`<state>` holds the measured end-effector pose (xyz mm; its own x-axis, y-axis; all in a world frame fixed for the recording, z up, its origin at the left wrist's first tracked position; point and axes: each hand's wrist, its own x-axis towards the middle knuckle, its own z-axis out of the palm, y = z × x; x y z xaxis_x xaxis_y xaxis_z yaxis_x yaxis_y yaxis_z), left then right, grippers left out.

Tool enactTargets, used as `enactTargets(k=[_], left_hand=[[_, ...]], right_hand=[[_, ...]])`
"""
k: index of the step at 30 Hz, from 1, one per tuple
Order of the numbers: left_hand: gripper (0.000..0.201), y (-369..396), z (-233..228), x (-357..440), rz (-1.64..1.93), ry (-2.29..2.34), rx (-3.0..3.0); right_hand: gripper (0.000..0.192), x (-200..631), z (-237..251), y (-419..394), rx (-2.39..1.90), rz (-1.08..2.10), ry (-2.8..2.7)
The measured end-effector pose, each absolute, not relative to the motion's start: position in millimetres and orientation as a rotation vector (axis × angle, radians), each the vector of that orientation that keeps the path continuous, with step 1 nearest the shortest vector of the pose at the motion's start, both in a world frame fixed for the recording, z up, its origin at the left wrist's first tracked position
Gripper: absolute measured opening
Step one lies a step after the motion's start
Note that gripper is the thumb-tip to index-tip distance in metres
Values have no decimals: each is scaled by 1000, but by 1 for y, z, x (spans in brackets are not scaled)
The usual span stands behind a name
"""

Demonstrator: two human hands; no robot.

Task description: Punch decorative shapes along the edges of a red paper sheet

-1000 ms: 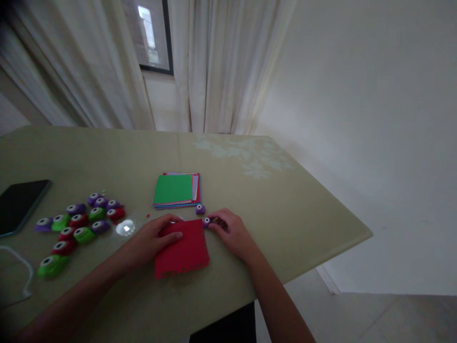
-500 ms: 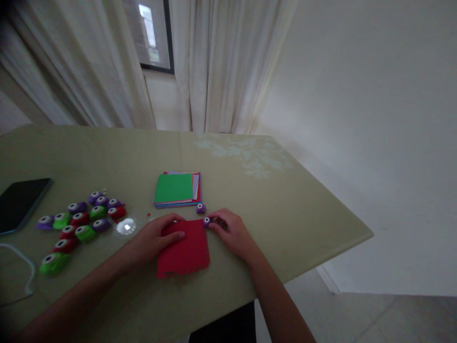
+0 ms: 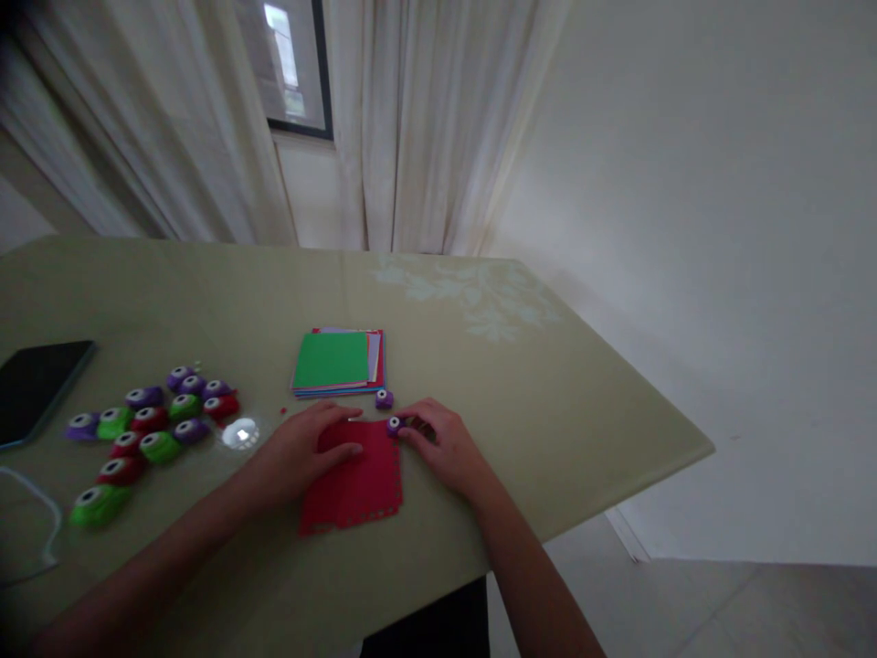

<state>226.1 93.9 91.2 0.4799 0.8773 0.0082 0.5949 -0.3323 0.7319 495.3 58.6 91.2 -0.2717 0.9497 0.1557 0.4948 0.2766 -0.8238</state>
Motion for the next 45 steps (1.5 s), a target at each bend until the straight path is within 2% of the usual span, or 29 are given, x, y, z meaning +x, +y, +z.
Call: enactTargets(k=[5, 10, 12, 45], left_hand=[[44, 76, 93, 223, 554, 1207, 2414], [69, 63, 89, 219, 384, 886, 2499], [73, 63, 87, 219, 361, 840, 2494], [72, 67, 88, 218, 367, 817, 2549]], right_hand=[[22, 496, 92, 59, -1287, 868, -1886], [20, 497, 93, 60, -1252, 869, -1893], [19, 496, 94, 60, -1252, 873, -1890], [19, 496, 93, 61, -1252, 892, -1891]])
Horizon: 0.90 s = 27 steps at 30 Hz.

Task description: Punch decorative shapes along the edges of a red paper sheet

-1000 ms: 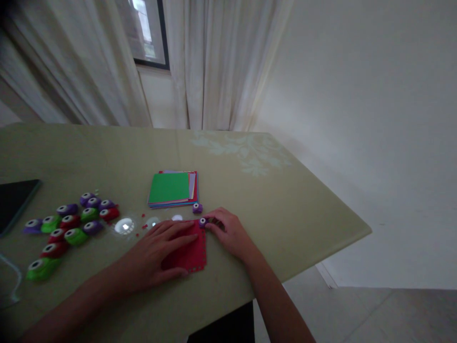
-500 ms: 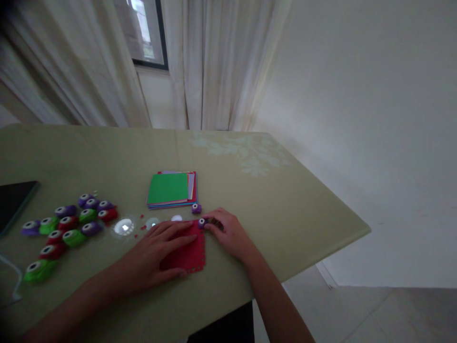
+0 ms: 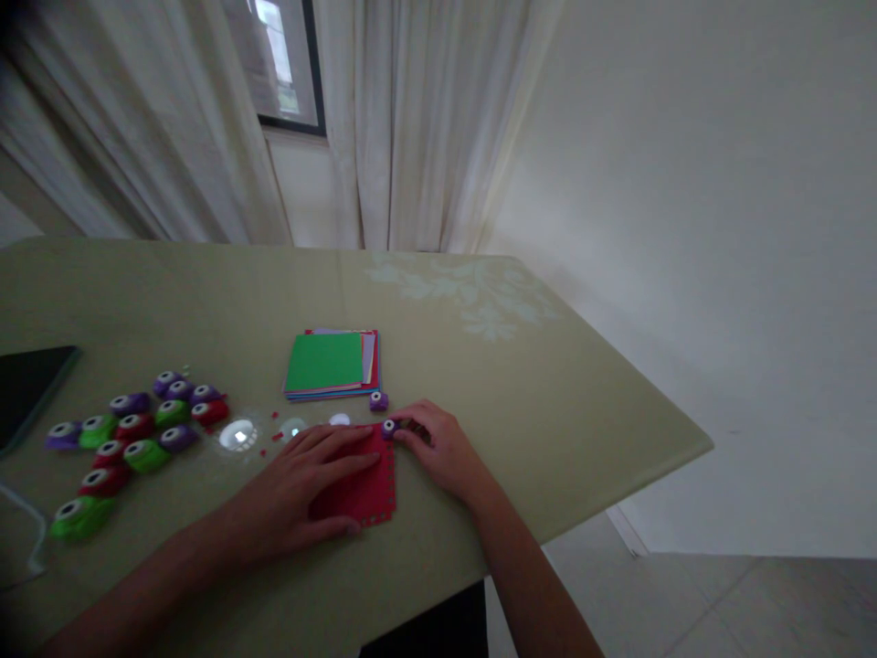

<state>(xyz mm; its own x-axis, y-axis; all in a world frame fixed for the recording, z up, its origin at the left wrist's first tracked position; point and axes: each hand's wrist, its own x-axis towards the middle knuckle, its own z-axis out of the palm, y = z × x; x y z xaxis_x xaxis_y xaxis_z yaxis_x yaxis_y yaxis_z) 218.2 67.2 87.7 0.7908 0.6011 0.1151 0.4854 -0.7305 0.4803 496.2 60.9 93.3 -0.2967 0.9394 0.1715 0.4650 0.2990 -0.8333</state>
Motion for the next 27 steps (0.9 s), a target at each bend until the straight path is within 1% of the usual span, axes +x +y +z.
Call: enactTargets(k=[8, 12, 16, 18, 20, 22, 27], left_hand=[[71, 67, 87, 219, 346, 829, 2544], [71, 68, 89, 219, 336, 830, 2539], [70, 69, 91, 220, 309, 832, 2533], [69, 69, 91, 220, 305, 826, 2532], [69, 69, 90, 220, 311, 823, 2532], [69, 70, 89, 219, 323, 825, 2530], [71, 70, 88, 220, 345, 804, 2531]], right_hand=[[20, 495, 94, 60, -1255, 887, -1879], [24, 496, 90, 59, -1330, 939, -1713], [21, 501, 92, 70, -1452, 1015, -1588], [23, 505, 102, 82, -1549, 1106, -1654], [26, 506, 116, 95, -1595, 1342, -1774], [26, 505, 131, 108, -1634, 1495, -1829], [27, 494, 157, 130, -1834, 1565, -1985]])
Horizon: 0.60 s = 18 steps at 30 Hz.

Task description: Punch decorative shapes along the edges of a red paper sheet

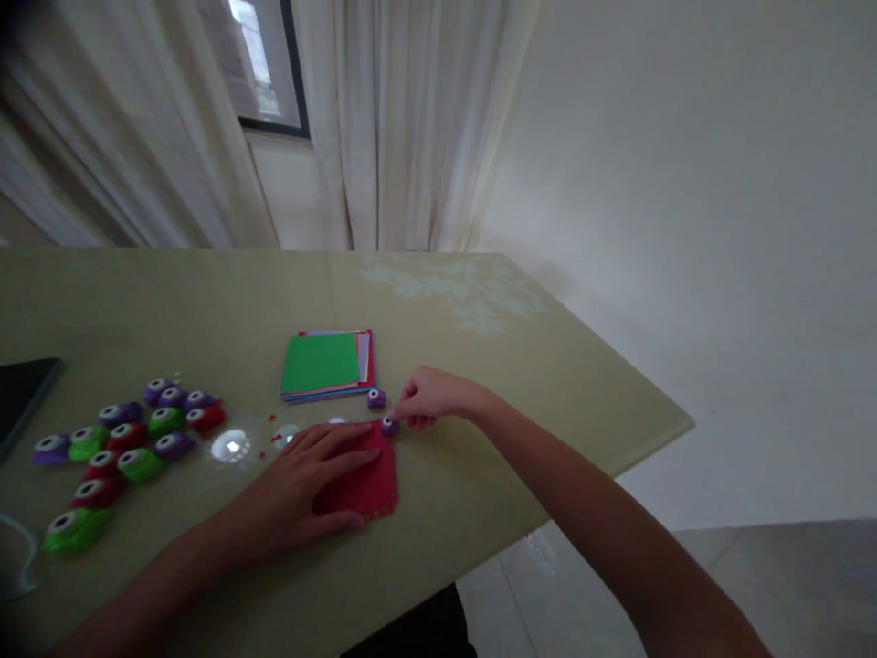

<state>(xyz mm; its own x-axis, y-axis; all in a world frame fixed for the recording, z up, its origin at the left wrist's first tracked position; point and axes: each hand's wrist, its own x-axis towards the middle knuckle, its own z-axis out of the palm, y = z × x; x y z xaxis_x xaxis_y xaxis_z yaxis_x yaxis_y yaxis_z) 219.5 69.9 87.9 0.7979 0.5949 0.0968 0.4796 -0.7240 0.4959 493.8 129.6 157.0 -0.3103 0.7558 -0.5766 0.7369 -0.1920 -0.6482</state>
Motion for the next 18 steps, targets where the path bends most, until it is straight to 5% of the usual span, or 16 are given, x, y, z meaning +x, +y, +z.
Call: enactTargets(k=[18], left_hand=[[71, 72, 83, 218, 389, 773, 2515]], right_hand=[[31, 471, 179, 151, -2025, 1687, -2154]])
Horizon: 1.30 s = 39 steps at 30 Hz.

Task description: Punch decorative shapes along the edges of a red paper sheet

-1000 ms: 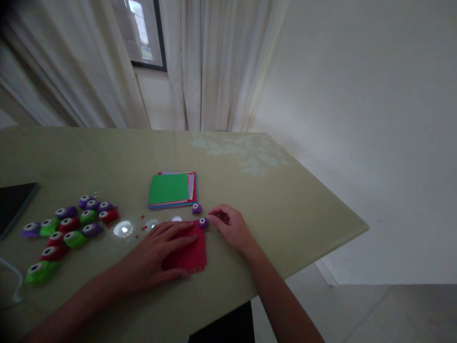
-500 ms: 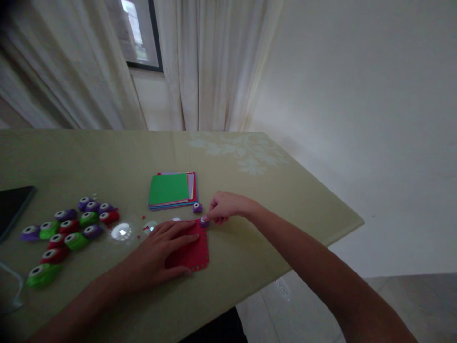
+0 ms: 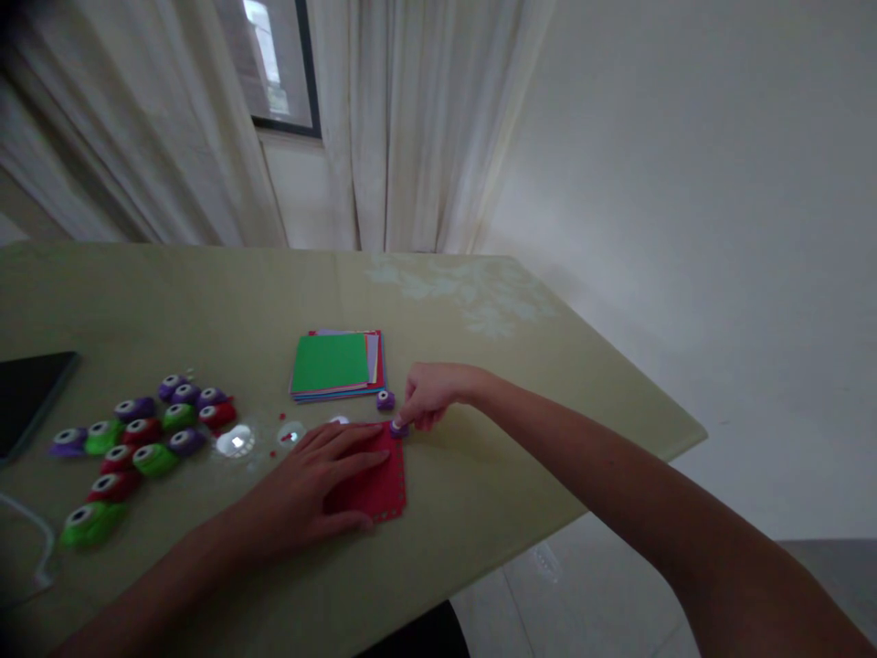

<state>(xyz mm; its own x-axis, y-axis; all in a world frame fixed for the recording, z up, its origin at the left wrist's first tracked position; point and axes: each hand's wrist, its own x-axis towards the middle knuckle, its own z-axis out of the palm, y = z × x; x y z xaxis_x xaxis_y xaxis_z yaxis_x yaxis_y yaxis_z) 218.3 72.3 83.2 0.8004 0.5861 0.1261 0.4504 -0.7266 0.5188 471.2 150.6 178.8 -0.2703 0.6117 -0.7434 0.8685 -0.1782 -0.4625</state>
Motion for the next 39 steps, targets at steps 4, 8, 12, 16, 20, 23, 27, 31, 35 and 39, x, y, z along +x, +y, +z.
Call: enactTargets(k=[4, 8, 12, 16, 20, 23, 27, 31, 35, 39], left_hand=[[71, 73, 85, 219, 352, 785, 2508], [71, 73, 82, 219, 380, 782, 2503], [70, 73, 79, 219, 413, 780, 2499], [70, 73, 80, 220, 403, 787, 2493], [71, 72, 81, 220, 379, 787, 2492], [72, 72, 79, 220, 406, 780, 2489], [74, 72, 78, 220, 404, 790, 2483], [73, 72, 79, 220, 407, 793, 2477], [73, 71, 79, 220, 409, 792, 2474], [72, 72, 80, 220, 400, 785, 2484]], right_hand=[[35, 469, 181, 151, 1707, -1414, 1780], [43, 468, 181, 148, 1704, -1416, 1695], [46, 463, 180, 147, 1646, -1355, 1686], [47, 455, 181, 149, 1592, -1264, 1701], [48, 449, 183, 152, 1550, -1168, 1731], [46, 446, 184, 154, 1517, -1109, 1771], [47, 442, 184, 157, 1462, -1029, 1811], [42, 440, 182, 157, 1438, -949, 1851], [43, 438, 181, 157, 1435, -892, 1870], [43, 440, 182, 157, 1437, -893, 1888]])
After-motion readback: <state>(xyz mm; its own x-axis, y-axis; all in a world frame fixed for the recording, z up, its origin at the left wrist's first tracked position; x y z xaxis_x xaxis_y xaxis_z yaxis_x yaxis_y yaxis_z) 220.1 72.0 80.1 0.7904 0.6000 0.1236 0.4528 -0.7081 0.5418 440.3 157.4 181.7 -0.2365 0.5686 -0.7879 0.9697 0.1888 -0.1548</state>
